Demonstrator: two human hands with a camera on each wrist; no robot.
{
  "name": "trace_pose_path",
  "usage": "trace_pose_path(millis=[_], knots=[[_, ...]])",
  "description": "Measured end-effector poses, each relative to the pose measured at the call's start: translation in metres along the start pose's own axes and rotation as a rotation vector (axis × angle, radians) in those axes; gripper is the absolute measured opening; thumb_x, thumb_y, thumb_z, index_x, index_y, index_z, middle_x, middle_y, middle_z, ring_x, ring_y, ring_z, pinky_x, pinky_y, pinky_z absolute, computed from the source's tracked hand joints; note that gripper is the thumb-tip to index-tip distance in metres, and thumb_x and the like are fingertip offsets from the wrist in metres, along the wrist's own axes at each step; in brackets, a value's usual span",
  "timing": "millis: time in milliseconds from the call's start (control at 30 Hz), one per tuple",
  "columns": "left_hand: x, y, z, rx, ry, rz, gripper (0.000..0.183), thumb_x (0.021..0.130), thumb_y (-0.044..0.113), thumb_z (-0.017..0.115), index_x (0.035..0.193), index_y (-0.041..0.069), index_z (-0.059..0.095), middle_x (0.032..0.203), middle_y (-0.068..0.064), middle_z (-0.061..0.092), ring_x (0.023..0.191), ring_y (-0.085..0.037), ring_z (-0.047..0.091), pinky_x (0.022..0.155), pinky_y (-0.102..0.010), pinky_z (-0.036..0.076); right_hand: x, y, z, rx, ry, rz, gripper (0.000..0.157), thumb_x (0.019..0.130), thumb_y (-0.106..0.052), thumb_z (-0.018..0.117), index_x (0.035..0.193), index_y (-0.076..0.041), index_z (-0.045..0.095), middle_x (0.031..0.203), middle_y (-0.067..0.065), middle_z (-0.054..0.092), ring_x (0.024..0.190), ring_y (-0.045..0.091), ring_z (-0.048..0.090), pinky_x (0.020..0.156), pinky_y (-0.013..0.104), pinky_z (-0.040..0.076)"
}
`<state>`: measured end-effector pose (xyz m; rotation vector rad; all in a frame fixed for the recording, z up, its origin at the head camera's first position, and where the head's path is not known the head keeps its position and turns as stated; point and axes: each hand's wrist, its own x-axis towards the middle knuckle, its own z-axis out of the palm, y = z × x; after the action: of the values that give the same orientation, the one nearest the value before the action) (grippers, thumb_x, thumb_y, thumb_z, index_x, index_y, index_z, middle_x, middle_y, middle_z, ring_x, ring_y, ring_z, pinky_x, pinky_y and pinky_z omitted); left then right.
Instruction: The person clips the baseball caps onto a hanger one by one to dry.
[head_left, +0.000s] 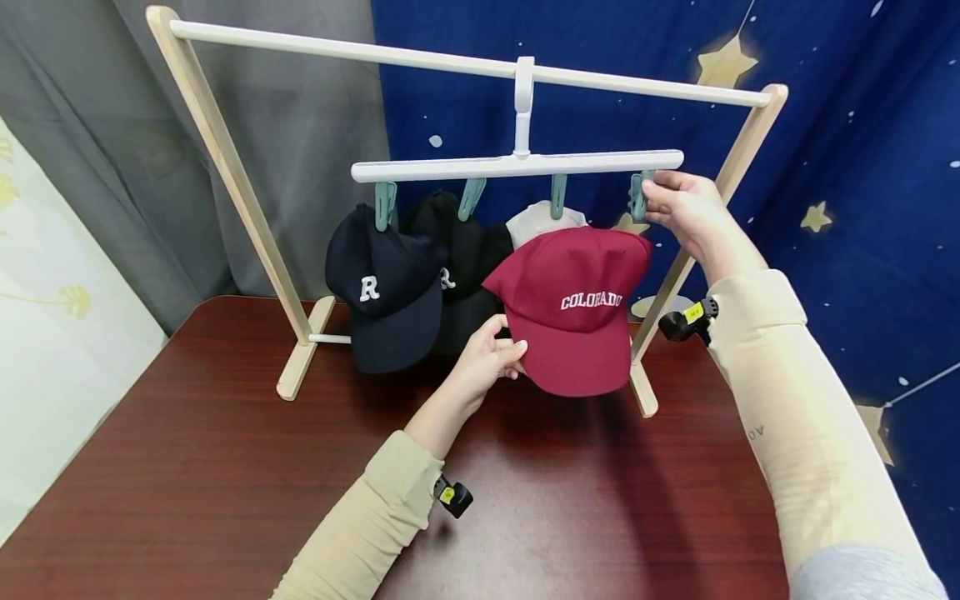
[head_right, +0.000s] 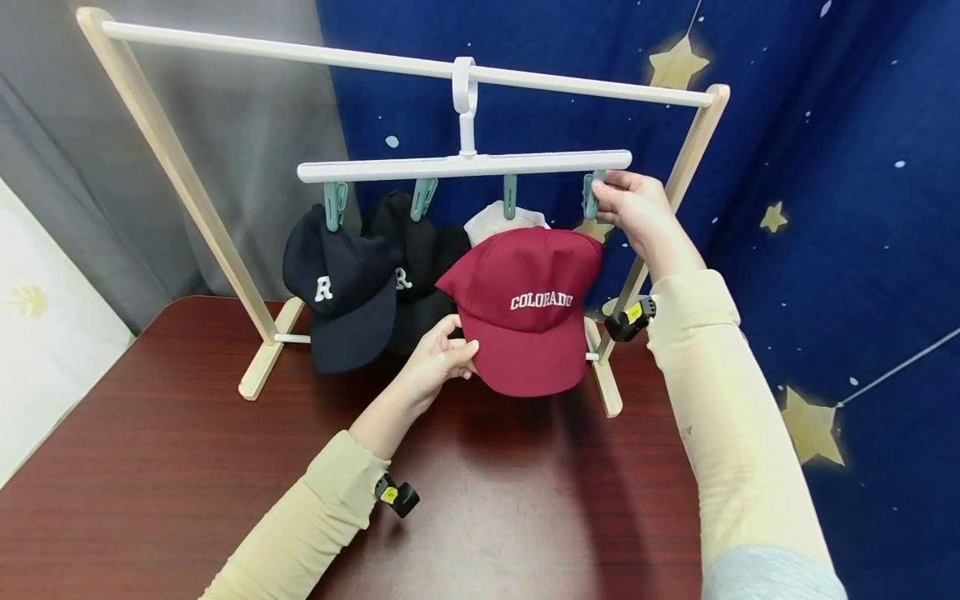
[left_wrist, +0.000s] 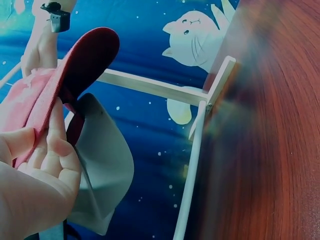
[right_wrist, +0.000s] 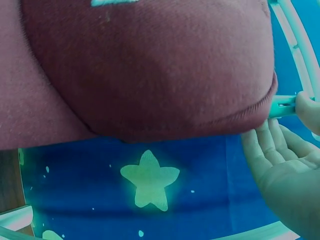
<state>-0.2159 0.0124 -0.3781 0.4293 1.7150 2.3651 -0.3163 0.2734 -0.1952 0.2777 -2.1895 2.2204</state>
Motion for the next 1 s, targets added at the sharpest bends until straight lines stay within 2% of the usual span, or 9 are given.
trace_pose_path(millis=[133,267,333,500,600,833,1000], knots=[[0.001,-0.002,-0.001,-0.012,0.007,0.002,0.016,0.093,-0.004,0.054,0.102,0.006,0.045,0.070,-0.001,0.065,0.054,-0.011,0.061,0.054,-0.022,0.044,-0.002,0.001,-0.003,-0.053,-0.024,0.026,0.065,0.095,-0.013,0.059,0.145,0.010,0.025,0.118,0.011,0.053,0.086,0.009,0.063,0.074,0.019,0.051],[0.001,-0.003,-0.003,-0.013,0.011,0.004,0.016,0.094,-0.003,0.054,0.103,0.006,0.045,0.070,-0.002,0.065,0.055,-0.011,0.061,0.055,-0.022,0.044,-0.005,0.003,-0.006,-0.058,-0.056,0.020,0.056,0.095,-0.013,0.058,0.138,0.013,0.033,0.102,0.003,0.063,0.084,0.009,0.064,0.074,0.020,0.050],[0.001,-0.004,-0.003,-0.011,0.011,0.009,0.017,0.093,-0.003,0.054,0.103,0.005,0.045,0.070,-0.002,0.065,0.055,-0.011,0.061,0.055,-0.022,0.044,-0.006,0.004,-0.007,-0.046,-0.066,0.019,0.046,0.095,-0.012,0.058,0.130,0.011,0.040,0.093,0.001,0.065,0.082,0.009,0.064,0.074,0.020,0.050],[0.001,-0.005,-0.003,-0.011,0.020,0.016,0.018,0.093,-0.004,0.054,0.104,0.007,0.044,0.068,-0.001,0.064,0.054,-0.010,0.060,0.055,-0.022,0.044,-0.010,0.005,-0.008,-0.014,-0.057,0.037,0.030,0.094,-0.012,0.060,0.115,0.005,0.048,0.091,0.002,0.066,0.080,0.011,0.065,0.073,0.021,0.051],[0.002,-0.006,-0.004,-0.012,0.026,0.016,0.018,0.093,-0.004,0.054,0.103,0.007,0.044,0.068,-0.001,0.063,0.054,-0.010,0.060,0.055,-0.022,0.044,-0.011,0.006,-0.007,0.005,-0.058,0.039,0.027,0.094,-0.010,0.059,0.113,0.004,0.048,0.091,0.003,0.066,0.080,0.011,0.065,0.073,0.022,0.051],[0.002,-0.007,-0.007,0.002,0.033,0.020,0.017,0.094,-0.002,0.054,0.105,0.006,0.044,0.071,-0.001,0.064,0.056,-0.011,0.060,0.056,-0.022,0.043,-0.014,0.009,-0.006,0.127,-0.079,0.036,0.019,0.094,-0.004,0.057,0.107,0.004,0.045,0.088,0.006,0.067,0.079,0.015,0.067,0.072,0.025,0.053],[0.002,-0.006,-0.009,0.007,0.045,0.014,0.017,0.094,-0.002,0.054,0.106,0.006,0.045,0.072,-0.001,0.065,0.057,-0.012,0.060,0.056,-0.023,0.044,-0.015,0.009,-0.004,0.146,-0.069,0.021,0.016,0.094,-0.003,0.056,0.104,0.005,0.046,0.086,0.007,0.067,0.078,0.015,0.068,0.071,0.026,0.054]])
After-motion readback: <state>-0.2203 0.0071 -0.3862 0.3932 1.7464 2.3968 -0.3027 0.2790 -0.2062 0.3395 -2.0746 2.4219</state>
